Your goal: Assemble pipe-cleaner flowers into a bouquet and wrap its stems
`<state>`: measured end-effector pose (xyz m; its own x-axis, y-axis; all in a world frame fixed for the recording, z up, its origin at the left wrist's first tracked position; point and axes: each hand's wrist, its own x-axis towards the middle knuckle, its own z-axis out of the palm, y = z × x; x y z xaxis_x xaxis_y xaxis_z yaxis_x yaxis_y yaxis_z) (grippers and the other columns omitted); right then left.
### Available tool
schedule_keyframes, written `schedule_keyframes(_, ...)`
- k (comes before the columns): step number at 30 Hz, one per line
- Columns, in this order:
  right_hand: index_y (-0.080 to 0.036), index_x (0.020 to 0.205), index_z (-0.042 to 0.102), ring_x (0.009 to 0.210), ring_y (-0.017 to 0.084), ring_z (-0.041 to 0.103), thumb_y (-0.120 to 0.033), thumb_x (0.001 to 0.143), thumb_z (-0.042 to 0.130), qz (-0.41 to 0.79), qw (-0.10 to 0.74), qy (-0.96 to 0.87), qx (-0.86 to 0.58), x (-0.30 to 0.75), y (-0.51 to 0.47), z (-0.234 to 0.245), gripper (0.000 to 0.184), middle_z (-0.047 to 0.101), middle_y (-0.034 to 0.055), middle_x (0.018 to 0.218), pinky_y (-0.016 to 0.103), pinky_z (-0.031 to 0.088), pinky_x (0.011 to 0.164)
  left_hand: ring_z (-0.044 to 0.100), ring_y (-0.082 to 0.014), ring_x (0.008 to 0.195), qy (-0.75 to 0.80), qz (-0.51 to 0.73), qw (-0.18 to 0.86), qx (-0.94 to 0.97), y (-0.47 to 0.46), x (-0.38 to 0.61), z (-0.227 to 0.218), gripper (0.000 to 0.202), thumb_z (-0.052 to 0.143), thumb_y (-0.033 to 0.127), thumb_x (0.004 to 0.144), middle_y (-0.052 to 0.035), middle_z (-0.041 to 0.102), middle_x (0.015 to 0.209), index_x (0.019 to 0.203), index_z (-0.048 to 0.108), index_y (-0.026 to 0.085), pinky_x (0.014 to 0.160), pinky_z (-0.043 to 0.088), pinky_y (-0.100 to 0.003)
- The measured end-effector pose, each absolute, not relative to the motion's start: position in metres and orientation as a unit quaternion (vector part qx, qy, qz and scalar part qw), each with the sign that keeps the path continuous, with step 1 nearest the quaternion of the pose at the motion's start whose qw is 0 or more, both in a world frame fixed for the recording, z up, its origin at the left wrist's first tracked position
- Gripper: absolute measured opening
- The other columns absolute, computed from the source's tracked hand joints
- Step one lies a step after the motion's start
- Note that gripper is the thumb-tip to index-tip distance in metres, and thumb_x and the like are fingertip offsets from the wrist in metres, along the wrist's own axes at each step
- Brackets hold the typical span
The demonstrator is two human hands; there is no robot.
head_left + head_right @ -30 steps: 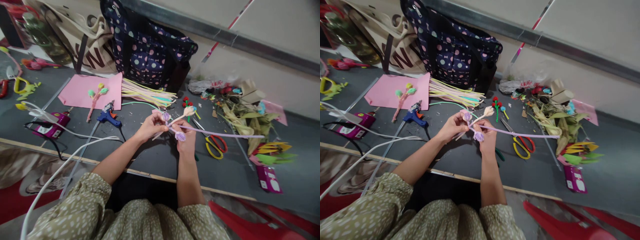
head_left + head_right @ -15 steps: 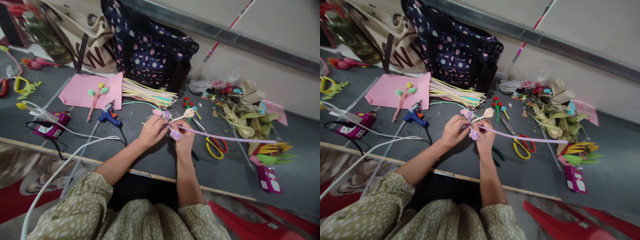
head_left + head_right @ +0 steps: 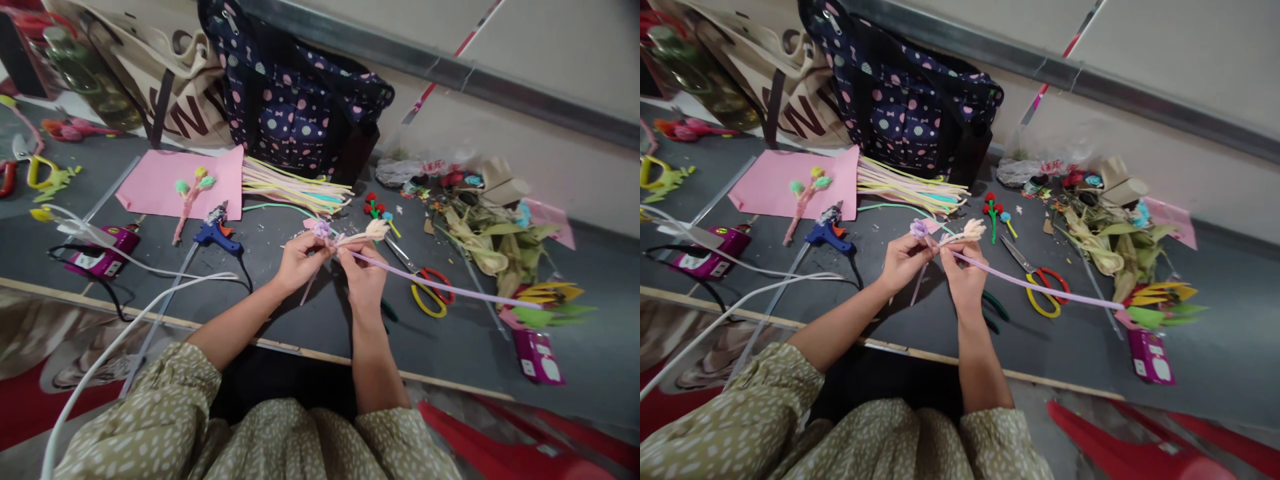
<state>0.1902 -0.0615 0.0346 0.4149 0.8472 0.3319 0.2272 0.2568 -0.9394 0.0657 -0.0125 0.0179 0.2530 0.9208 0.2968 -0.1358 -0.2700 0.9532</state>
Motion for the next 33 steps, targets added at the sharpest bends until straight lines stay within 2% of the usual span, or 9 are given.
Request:
schedule_keyframes(3, -0.022, 0.074, 0.069, 0.081, 0.017, 0.059, -0.024, 0.08, 0.069, 0.224, 0.623, -0.493, -0.564, 0.193, -0.062, 0.036, 0.006, 0.061, 0.0009, 0.08, 0.033, 0.049, 0.08, 0.054, -0.0128, 0.068, 0.303, 0.506, 0.586, 0.556, -0.012, 0.066, 0.018, 0.021, 0.076, 0.037, 0.073, -0.0013, 0.064, 0.072, 0.075, 0.071, 0.017, 0.069, 0.043, -0.027)
schedule_keyframes(7, -0.023, 0.074, 0.071, 0.098, 0.019, 0.057, -0.022, 0.079, 0.071, 0.186, 0.612, -0.514, -0.571, 0.196, -0.063, 0.038, 0.004, 0.06, 0.0028, 0.091, 0.036, 0.045, 0.093, 0.049, -0.0084, 0.057, 0.274, 0.476, 0.681, 0.485, -0.011, 0.066, 0.023, 0.023, 0.08, 0.035, 0.068, 0.0011, 0.061, 0.064, 0.073, 0.07, 0.014, 0.06, 0.041, -0.023)
schedule_keyframes(10, -0.024, 0.073, 0.071, 0.102, 0.02, 0.057, -0.024, 0.078, 0.071, 0.209, 0.612, -0.518, -0.56, 0.198, -0.063, 0.038, 0.005, 0.06, 0.0027, 0.093, 0.037, 0.044, 0.096, 0.048, -0.0068, 0.052, 0.26, 0.449, 0.725, 0.454, -0.01, 0.064, 0.025, 0.024, 0.081, 0.033, 0.066, 0.002, 0.058, 0.06, 0.073, 0.07, 0.013, 0.053, 0.037, -0.022)
schedule_keyframes(12, -0.024, 0.071, 0.071, 0.099, 0.02, 0.058, -0.026, 0.078, 0.071, 0.249, 0.615, -0.51, -0.548, 0.199, -0.062, 0.038, 0.007, 0.062, 0.002, 0.09, 0.036, 0.046, 0.094, 0.049, -0.007, 0.051, 0.254, 0.427, 0.746, 0.443, -0.009, 0.063, 0.024, 0.025, 0.082, 0.032, 0.065, 0.0021, 0.058, 0.059, 0.074, 0.07, 0.013, 0.051, 0.035, -0.021)
schedule_keyframes(15, -0.023, 0.069, 0.069, 0.085, 0.018, 0.06, -0.028, 0.076, 0.072, 0.331, 0.621, -0.476, -0.527, 0.201, -0.061, 0.036, 0.01, 0.063, 0.0007, 0.083, 0.032, 0.049, 0.08, 0.051, -0.0076, 0.051, 0.248, 0.399, 0.772, 0.428, -0.007, 0.062, 0.022, 0.026, 0.083, 0.032, 0.064, 0.0019, 0.059, 0.059, 0.074, 0.07, 0.013, 0.052, 0.036, -0.021)
schedule_keyframes(20, -0.021, 0.068, 0.069, 0.061, 0.011, 0.052, -0.028, 0.072, 0.075, 0.461, 0.603, -0.426, -0.492, 0.207, -0.06, 0.035, 0.01, 0.062, -0.002, 0.07, 0.024, 0.043, 0.058, 0.051, -0.0071, 0.049, 0.251, 0.359, 0.796, 0.418, -0.005, 0.06, 0.019, 0.027, 0.083, 0.032, 0.063, 0.0011, 0.06, 0.058, 0.074, 0.07, 0.012, 0.05, 0.035, -0.02)
schedule_keyframes(28, -0.02, 0.067, 0.071, 0.058, 0.011, 0.052, -0.026, 0.066, 0.076, 0.515, 0.587, -0.407, -0.474, 0.21, -0.06, 0.039, 0.007, 0.063, -0.0024, 0.065, 0.025, 0.042, 0.057, 0.05, -0.0065, 0.051, 0.209, 0.31, 0.842, 0.388, -0.001, 0.058, 0.018, 0.027, 0.085, 0.029, 0.058, -0.0012, 0.062, 0.061, 0.07, 0.07, 0.01, 0.051, 0.037, -0.02)
schedule_keyframes(33, -0.02, 0.067, 0.072, 0.057, 0.01, 0.053, -0.022, 0.066, 0.075, 0.545, 0.579, -0.39, -0.465, 0.211, -0.062, 0.043, 0.004, 0.064, -0.0023, 0.063, 0.025, 0.043, 0.057, 0.051, -0.0068, 0.053, 0.195, 0.273, 0.858, 0.388, 0.002, 0.054, 0.015, 0.026, 0.085, 0.029, 0.06, -0.0016, 0.062, 0.063, 0.073, 0.07, 0.01, 0.051, 0.036, -0.019)
